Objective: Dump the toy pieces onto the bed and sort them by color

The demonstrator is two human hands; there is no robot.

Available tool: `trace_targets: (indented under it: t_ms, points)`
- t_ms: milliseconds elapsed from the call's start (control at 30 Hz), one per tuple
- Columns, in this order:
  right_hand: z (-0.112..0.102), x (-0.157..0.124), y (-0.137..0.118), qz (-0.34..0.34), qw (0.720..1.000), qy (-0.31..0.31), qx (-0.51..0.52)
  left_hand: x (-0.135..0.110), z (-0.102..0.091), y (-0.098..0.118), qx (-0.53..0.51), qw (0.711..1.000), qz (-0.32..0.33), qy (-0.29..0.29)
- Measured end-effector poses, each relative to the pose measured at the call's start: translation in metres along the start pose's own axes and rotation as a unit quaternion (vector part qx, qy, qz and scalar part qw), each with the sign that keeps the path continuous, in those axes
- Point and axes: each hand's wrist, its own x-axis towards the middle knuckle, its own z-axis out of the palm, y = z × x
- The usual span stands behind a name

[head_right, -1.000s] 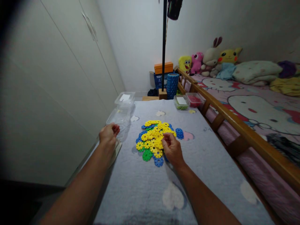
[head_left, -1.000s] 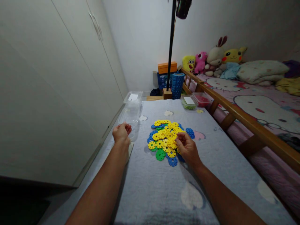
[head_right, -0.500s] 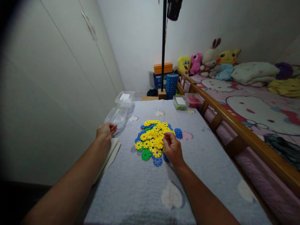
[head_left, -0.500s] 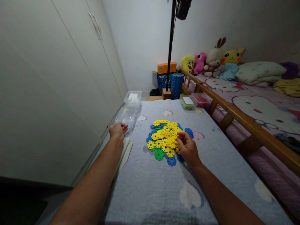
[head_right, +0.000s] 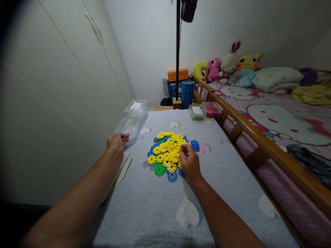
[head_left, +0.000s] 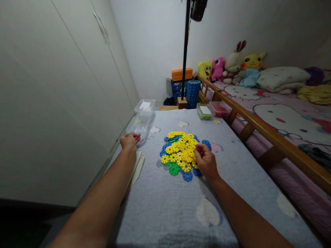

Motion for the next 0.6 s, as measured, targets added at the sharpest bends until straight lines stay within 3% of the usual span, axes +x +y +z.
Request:
trace_targets:
  t_ms: [133, 233, 300, 367, 433, 500, 600]
  points:
    - [-0.004, 0.005, 0.008, -0.083, 0.988, 0.006, -0.131, -0.012, 0.000, -0.003, -0.018, 1.000, 0.001, 0.021]
    - [-0.002, 0.004, 0.017, -0.103, 0.971, -0.046, -0.210, -0.042, -0.004, -0.019, 0.024, 0.997, 0.067, 0.011]
    - [0.001, 0.001, 0.022, -0.102, 0.959, -0.098, -0.247, -0.069, -0.005, -0.036, 0.108, 0.976, 0.155, -0.106]
    - [0.005, -0.002, 0.025, -0.102, 0.948, -0.145, -0.266, -0.097, -0.002, -0.055, 0.236, 0.906, 0.244, -0.252]
    - [0.007, -0.004, 0.026, -0.108, 0.944, -0.173, -0.258, -0.121, 0.003, -0.073, 0.354, 0.812, 0.334, -0.321]
    - [0.008, -0.002, 0.026, -0.124, 0.947, -0.189, -0.227, -0.136, 0.010, -0.088, 0.442, 0.749, 0.379, -0.316]
    - [0.002, 0.008, 0.026, -0.150, 0.947, -0.231, -0.164, -0.146, 0.016, -0.103, 0.499, 0.709, 0.411, -0.280]
